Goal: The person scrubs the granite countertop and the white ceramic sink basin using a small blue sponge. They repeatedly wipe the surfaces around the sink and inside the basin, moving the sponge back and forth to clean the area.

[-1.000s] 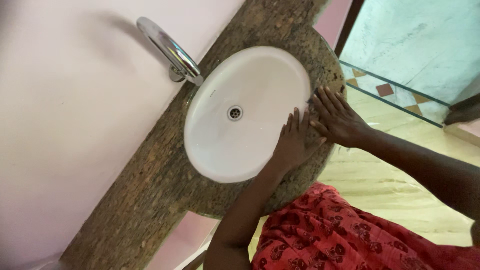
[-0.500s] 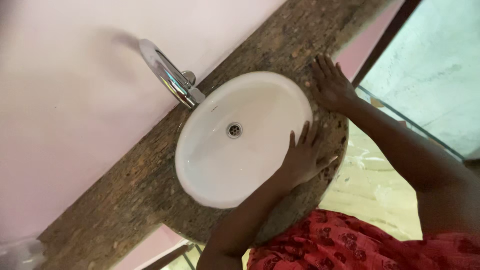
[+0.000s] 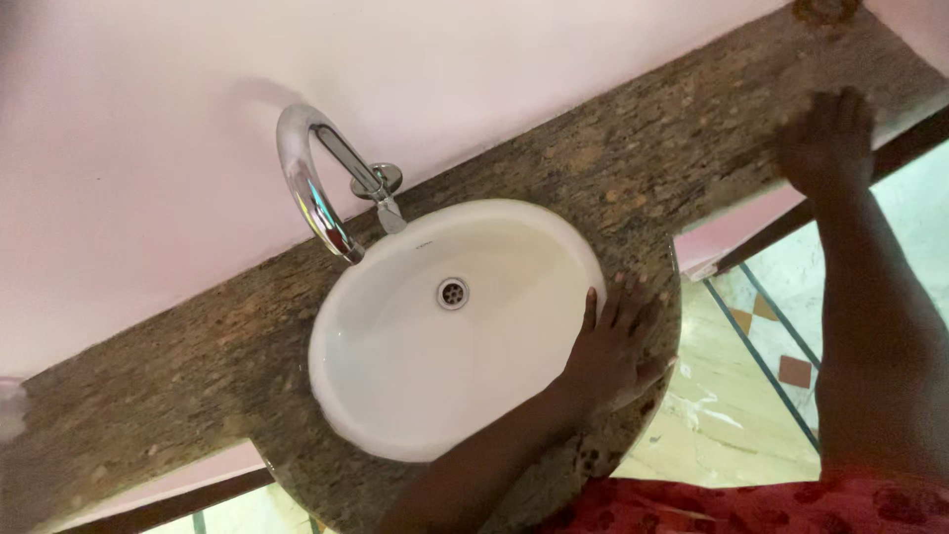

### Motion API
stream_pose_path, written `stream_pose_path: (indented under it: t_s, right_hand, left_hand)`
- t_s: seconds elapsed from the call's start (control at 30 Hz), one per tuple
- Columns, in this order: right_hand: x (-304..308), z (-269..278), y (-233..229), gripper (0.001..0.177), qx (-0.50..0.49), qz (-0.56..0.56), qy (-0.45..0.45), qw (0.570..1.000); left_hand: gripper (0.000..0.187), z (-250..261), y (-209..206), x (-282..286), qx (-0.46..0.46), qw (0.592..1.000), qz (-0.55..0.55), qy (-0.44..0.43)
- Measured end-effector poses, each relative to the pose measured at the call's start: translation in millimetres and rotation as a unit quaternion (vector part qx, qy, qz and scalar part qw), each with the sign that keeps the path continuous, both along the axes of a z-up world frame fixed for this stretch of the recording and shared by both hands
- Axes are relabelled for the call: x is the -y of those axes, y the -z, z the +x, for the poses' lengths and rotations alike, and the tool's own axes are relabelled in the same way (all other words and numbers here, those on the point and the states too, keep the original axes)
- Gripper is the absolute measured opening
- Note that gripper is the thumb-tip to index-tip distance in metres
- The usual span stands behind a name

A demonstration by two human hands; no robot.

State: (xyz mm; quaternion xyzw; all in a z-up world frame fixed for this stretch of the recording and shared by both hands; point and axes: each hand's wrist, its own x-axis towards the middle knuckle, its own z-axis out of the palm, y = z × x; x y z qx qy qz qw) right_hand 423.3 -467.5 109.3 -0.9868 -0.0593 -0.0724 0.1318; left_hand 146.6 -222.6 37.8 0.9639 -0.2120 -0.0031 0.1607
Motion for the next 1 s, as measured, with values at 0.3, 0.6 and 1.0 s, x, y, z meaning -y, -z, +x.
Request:
stream_pose_path:
  t_s: [0.3, 0.6, 1.0]
  right_hand:
    - [-13.6, 76.0, -20.0, 0.079, -0.048, -0.011, 0.099, 0.994]
    - [-144.7, 73.8, 17.9, 0.085, -0.082, -0.022, 0.037, 0.996]
    - [-235.7, -24.7, 38.7, 0.082, -0.061, 0.016, -0.335, 0.940]
  left_hand:
    - [0.083, 1.1, -9.6, -0.9, 0.003, 0.998, -0.058, 0.011]
    - [0.080, 4.7, -5.5, 3.1, 0.016, 0.999, -0.035, 0.002]
    - [0.065, 12.8, 15.3, -54.1, 0.010, 0.997, -0.078, -0.019]
